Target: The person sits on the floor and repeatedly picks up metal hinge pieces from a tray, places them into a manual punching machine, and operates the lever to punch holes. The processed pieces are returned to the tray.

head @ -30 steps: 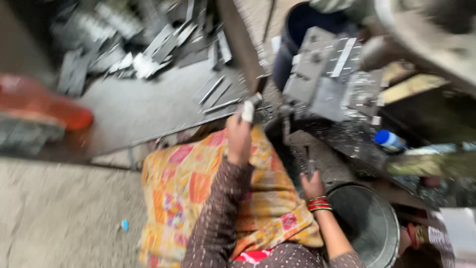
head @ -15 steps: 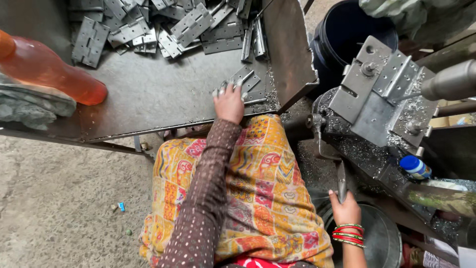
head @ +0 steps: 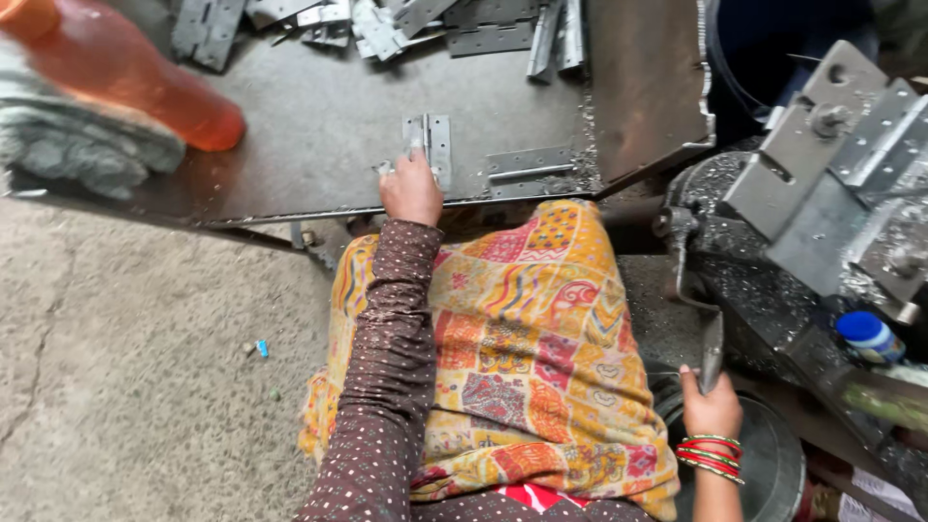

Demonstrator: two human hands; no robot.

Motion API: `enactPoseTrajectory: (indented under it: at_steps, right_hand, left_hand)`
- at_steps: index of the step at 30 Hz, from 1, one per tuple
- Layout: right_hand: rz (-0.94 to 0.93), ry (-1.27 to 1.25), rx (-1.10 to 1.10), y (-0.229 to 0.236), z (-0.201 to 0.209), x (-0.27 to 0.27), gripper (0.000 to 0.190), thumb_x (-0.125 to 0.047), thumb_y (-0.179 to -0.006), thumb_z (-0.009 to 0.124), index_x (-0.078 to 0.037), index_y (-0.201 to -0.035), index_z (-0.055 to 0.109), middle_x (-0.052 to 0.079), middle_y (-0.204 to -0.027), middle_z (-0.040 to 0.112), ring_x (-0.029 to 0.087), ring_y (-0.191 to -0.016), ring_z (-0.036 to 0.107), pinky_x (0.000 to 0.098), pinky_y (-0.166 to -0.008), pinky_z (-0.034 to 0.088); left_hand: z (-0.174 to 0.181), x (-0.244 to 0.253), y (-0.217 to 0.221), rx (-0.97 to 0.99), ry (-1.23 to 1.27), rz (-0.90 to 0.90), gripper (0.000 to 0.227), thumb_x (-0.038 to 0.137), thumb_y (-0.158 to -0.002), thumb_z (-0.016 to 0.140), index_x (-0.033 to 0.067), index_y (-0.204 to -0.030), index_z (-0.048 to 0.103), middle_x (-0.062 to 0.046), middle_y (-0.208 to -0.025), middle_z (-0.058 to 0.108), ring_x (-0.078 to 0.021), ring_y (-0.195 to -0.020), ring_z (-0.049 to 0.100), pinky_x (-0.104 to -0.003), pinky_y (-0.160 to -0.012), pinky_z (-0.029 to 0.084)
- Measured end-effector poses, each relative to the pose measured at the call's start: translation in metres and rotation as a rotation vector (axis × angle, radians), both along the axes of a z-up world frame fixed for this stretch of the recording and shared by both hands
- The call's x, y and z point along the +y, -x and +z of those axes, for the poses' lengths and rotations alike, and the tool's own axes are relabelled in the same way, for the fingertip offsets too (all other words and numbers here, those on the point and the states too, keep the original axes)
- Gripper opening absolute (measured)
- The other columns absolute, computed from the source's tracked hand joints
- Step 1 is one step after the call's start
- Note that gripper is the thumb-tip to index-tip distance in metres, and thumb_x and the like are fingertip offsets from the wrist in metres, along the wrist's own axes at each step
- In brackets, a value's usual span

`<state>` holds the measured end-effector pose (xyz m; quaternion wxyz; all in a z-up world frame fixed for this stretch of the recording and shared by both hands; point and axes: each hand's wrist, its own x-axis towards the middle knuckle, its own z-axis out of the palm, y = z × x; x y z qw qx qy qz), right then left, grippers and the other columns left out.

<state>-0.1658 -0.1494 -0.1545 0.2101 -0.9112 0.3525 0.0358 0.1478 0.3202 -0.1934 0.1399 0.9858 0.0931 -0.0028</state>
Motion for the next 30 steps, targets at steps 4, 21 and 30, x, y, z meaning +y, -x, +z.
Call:
enactPoseTrajectory:
  at_steps: [4, 21, 30]
  right_hand:
    - [-0.091, -0.130, 0.055, -0.008, 0.017, 0.006, 0.034, -0.037, -0.095, 0.074, -0.004, -0.103, 0.069, 0.015, -0.067, 0.064, 0.028, -0.052, 0.062, 0.0425, -0.055, 0.050]
    - [-0.129, -0.137, 0.083, -0.015, 0.040, 0.014, 0.035, -0.039, -0.093, 0.074, -0.004, -0.098, 0.069, 0.010, -0.058, 0.060, 0.021, -0.042, 0.058, 0.0369, -0.046, 0.046]
    - [-0.121, -0.116, 0.101, -0.016, 0.038, 0.014, 0.036, -0.040, -0.093, 0.074, -0.004, -0.098, 0.070, 0.012, -0.060, 0.063, 0.023, -0.044, 0.061, 0.0376, -0.047, 0.049]
  left_hand:
    - [0.014, 0.012, -0.001, -0.326, 0.016, -0.027, 0.054, 0.014, -0.085, 0.062, 0.0088, -0.138, 0.060, -0.012, -0.097, 0.068, -0.0330, -0.086, 0.069, -0.051, -0.094, 0.047]
    - [0.027, 0.009, -0.100, -0.061, 0.018, -0.051, 0.036, 0.045, -0.086, 0.080, 0.0143, -0.104, 0.076, -0.009, -0.103, 0.068, -0.0292, -0.100, 0.062, -0.053, -0.095, 0.039]
    - [0.105, 0.013, -0.026, -0.262, -0.112, -0.171, 0.020, 0.040, -0.068, 0.080, 0.0234, -0.077, 0.079, -0.008, -0.085, 0.072, -0.0323, -0.086, 0.067, -0.056, -0.083, 0.043]
